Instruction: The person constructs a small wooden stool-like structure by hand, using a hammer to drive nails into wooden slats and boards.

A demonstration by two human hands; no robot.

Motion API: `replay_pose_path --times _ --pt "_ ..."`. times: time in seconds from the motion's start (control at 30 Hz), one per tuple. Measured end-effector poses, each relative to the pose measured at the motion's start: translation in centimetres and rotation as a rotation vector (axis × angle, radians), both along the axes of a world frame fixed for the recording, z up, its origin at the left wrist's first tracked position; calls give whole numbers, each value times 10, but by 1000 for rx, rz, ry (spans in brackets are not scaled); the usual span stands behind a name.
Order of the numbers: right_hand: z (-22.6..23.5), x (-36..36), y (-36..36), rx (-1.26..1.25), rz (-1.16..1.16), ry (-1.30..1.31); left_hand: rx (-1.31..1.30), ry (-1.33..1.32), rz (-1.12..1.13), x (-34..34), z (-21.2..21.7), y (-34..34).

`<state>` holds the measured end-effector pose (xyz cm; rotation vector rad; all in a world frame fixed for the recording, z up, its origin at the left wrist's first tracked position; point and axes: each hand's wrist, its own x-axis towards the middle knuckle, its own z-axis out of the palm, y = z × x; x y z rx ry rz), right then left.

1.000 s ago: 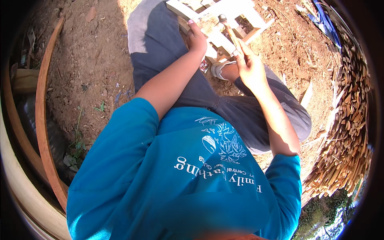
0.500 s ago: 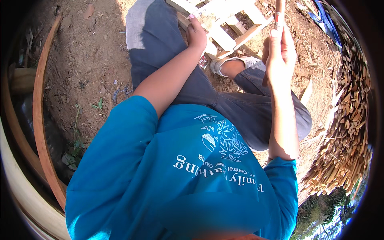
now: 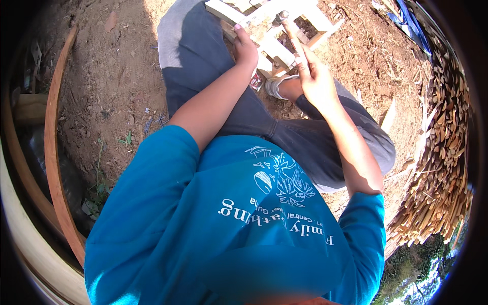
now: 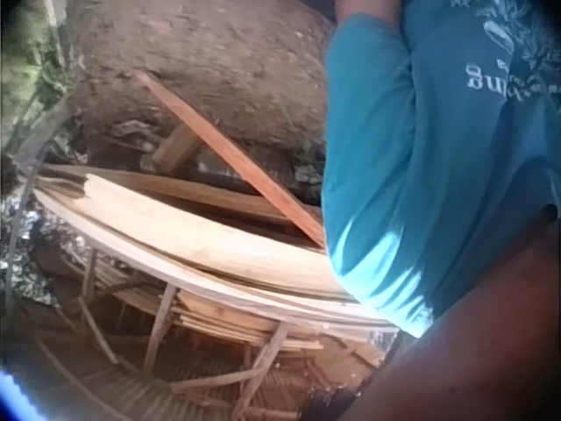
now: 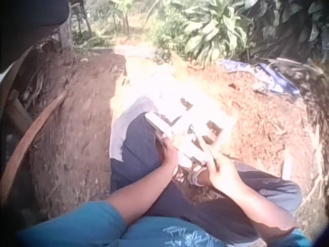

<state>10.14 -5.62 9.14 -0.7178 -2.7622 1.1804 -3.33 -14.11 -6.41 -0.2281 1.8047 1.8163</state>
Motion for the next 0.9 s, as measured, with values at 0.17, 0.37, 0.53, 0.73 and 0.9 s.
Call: replay_pose_path --times 0.17,0.37,0.53,0.73,0.9 --pt "71 -28 -11 -268 -267 331 -94 -2 28 2 -28 -3" --pt "20 -14 3 -163 -105 129 -52 6 24 -7 -10 2" --pt "50 -20 -12 -151 -280 374 -169 64 49 -1 -21 4" --pt "55 -24 -9 -281 -226 310 -83 59 42 3 -18 -8" --pt "-10 -2 -2 -43 -68 138 52 -77 57 3 -14 1"
